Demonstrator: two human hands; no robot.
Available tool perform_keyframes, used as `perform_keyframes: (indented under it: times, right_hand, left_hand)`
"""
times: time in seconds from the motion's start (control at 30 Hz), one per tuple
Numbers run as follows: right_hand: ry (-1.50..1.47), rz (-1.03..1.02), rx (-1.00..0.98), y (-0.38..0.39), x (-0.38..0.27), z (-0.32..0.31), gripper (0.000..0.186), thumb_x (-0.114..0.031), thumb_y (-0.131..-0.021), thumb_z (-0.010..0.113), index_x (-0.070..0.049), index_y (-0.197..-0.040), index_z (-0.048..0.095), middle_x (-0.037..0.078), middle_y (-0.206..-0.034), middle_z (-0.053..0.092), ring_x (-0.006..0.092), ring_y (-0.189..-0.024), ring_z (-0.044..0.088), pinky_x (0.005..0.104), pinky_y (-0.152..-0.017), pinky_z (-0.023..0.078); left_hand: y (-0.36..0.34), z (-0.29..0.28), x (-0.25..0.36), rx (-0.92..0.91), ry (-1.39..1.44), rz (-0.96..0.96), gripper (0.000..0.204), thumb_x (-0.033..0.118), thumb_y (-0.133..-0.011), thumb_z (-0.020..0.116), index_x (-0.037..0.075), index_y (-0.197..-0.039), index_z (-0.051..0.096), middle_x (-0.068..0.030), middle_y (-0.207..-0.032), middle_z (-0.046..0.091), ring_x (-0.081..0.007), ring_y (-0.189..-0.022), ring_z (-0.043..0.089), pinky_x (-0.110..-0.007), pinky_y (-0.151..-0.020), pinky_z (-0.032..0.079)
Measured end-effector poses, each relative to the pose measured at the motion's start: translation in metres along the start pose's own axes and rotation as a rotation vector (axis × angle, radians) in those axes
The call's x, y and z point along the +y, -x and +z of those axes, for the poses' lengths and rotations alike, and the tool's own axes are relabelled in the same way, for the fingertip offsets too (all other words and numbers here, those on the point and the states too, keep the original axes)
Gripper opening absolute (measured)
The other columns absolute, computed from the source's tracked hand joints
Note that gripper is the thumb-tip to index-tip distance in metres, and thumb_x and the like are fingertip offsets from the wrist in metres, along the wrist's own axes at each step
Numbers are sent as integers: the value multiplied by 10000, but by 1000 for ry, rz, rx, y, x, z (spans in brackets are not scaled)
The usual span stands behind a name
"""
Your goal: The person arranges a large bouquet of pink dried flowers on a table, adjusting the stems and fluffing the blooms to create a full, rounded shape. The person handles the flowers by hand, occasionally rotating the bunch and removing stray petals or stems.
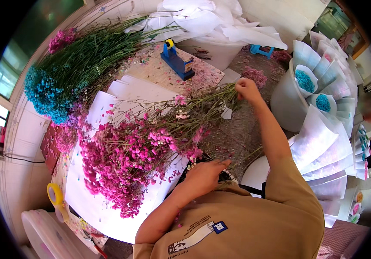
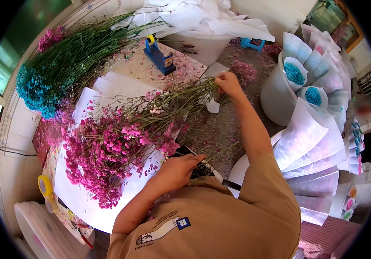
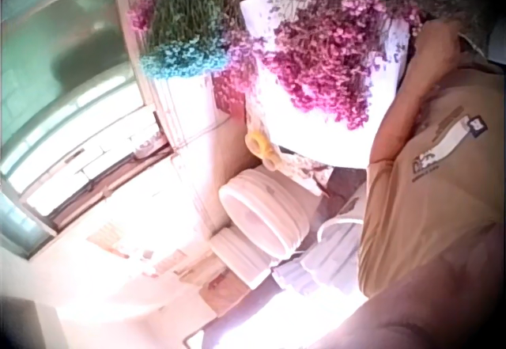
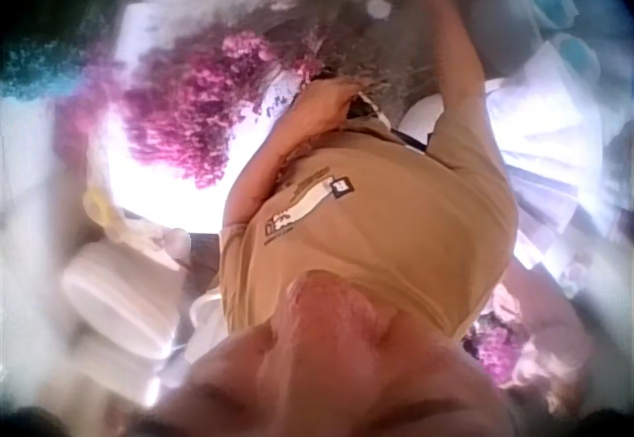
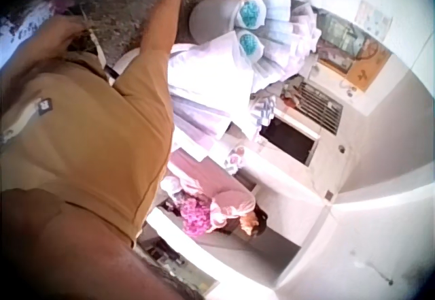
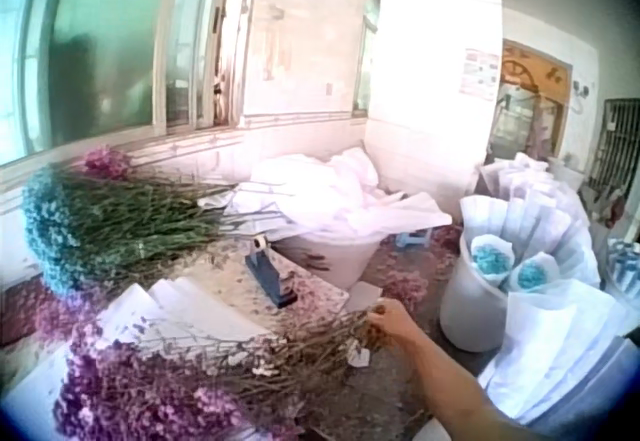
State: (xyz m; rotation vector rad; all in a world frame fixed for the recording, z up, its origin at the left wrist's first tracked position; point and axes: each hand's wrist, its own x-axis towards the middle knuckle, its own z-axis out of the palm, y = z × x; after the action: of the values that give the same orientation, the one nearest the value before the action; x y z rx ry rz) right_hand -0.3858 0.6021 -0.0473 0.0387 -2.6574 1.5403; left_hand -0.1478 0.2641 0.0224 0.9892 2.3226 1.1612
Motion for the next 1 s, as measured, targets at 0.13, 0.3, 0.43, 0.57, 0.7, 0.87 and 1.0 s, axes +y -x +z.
perform_keyframes:
  times: [0.13,0.3,0.43,0.57,0.7,0.87,1.0]
  right_hand:
    - [-326,-62,52,24,-65,-25,146,-188,-970,665,-47,-1006,654,17,-728,617,123,-606,600,283,-532,510]
    - [-924,-383,-107,80,-170,-88,293,-259,-1056,564,-126,-826,440,-17,-665,427,79,-495,416,236,-409,386]
    - [-1277,-538,-410,111,-240,-113,310,-240,-1100,484,-121,-832,384,-11,-690,397,84,-478,371,239,-379,335]
    - [-1319,-585,-350,129,-276,-101,292,-224,-1118,456,-95,-864,389,-1,-724,391,93,-497,359,262,-397,322]
    - [-1297,-594,-224,104,-267,-97,216,-229,-1106,489,-75,-958,459,3,-805,405,112,-701,447,317,-628,450]
    - [-1295,-185,179,38,-204,-40,454,-363,-1102,492,27,-1329,545,123,-1155,627,277,-1166,604,460,-1025,497]
    - [-887,21,272,15,-117,-6,507,-434,-1095,500,0,-1342,587,133,-1208,672,273,-1178,639,454,-1033,491]
  left_hand:
    - [5,-12,8,108,-146,155,594,-14,-778,633,125,-1355,640,-151,-1407,607,-385,-1229,604,-483,-941,525]
    - [-5,-44,33,564,-285,451,646,10,-698,718,101,-1333,645,-128,-1528,511,-385,-1323,521,-539,-1037,441]
    - [-29,-67,60,734,-254,478,633,30,-739,745,57,-1357,608,-165,-1482,538,-389,-1271,548,-544,-1014,441]
    - [-37,-56,48,416,-2,505,594,23,-801,727,37,-1375,572,-176,-1313,600,-391,-1169,591,-498,-949,480]
    - [-29,-62,51,525,-14,452,364,-1,-789,709,-10,-1141,617,-152,-968,631,-373,-898,655,-444,-749,528]
    - [-9,-112,37,643,562,-15,96,113,-1065,570,24,-1082,601,-45,-918,649,-139,-738,608,-310,-708,508]
    - [43,-166,43,858,980,64,124,191,-1065,588,78,-1064,640,11,-728,598,-71,-634,516,-236,-553,370]
